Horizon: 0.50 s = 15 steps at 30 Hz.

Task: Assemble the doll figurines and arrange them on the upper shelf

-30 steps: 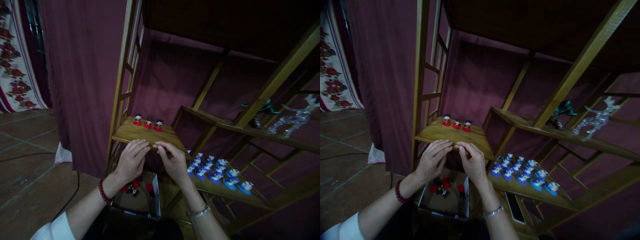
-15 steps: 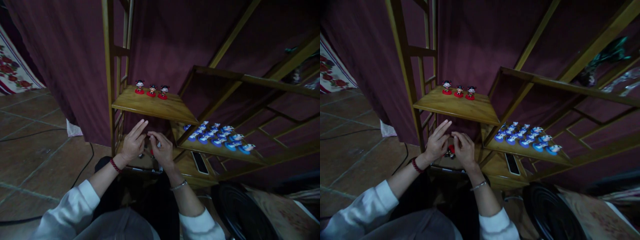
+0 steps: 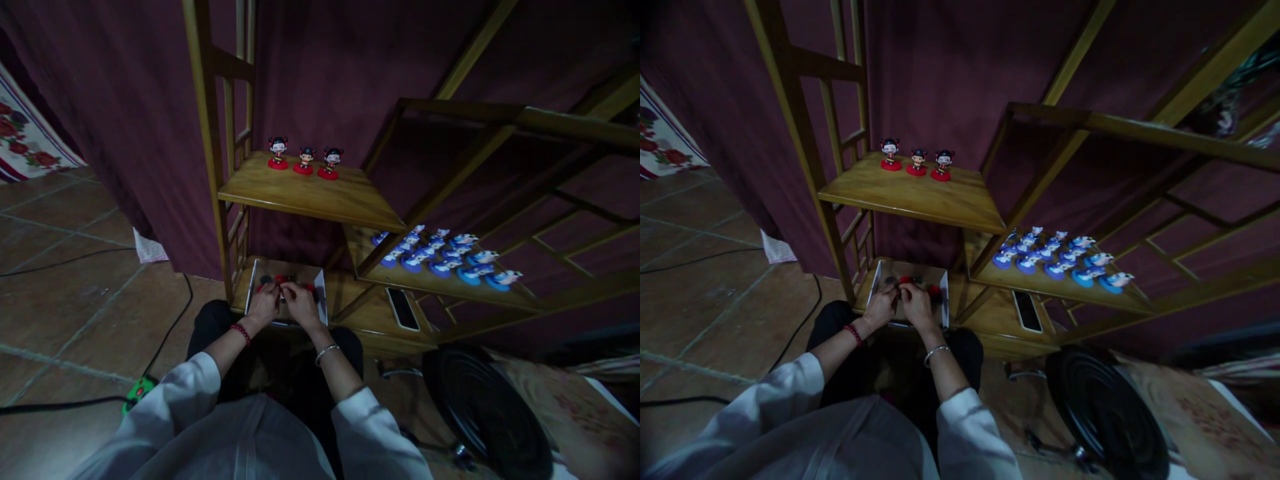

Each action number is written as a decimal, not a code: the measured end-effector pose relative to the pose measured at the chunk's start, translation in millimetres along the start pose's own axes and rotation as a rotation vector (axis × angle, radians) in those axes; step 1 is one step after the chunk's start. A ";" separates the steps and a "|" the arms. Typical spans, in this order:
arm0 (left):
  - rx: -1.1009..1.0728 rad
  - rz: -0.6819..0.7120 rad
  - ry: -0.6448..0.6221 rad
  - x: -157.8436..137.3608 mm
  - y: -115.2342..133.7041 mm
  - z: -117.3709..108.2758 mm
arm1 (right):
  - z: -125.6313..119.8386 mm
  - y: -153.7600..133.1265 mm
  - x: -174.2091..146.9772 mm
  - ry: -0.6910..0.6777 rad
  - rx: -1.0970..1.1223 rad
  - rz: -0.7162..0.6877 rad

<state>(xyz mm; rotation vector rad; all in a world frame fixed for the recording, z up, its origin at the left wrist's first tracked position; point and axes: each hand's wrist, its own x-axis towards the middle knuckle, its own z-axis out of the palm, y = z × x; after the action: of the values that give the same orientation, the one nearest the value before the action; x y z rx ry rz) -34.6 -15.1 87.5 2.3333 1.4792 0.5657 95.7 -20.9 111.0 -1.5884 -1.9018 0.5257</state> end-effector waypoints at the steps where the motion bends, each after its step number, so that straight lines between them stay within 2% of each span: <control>1: 0.001 -0.021 -0.029 -0.9 -0.8 5.9 | 5.7 5.3 -0.1 -0.018 -0.029 0.032; 7: 0.003 -0.117 -0.174 -4.1 -4.1 32.0 | 40.0 37.3 0.2 -0.077 -0.115 0.168; 15: -0.009 -0.177 -0.352 -7.6 -8.4 39.5 | 59.1 60.7 1.7 -0.093 -0.166 0.254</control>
<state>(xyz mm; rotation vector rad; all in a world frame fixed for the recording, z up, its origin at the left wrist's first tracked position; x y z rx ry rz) -24.8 -20.7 48.1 2.1289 1.4849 0.1075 101.0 -2.3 28.4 -1.9608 -1.8622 0.5678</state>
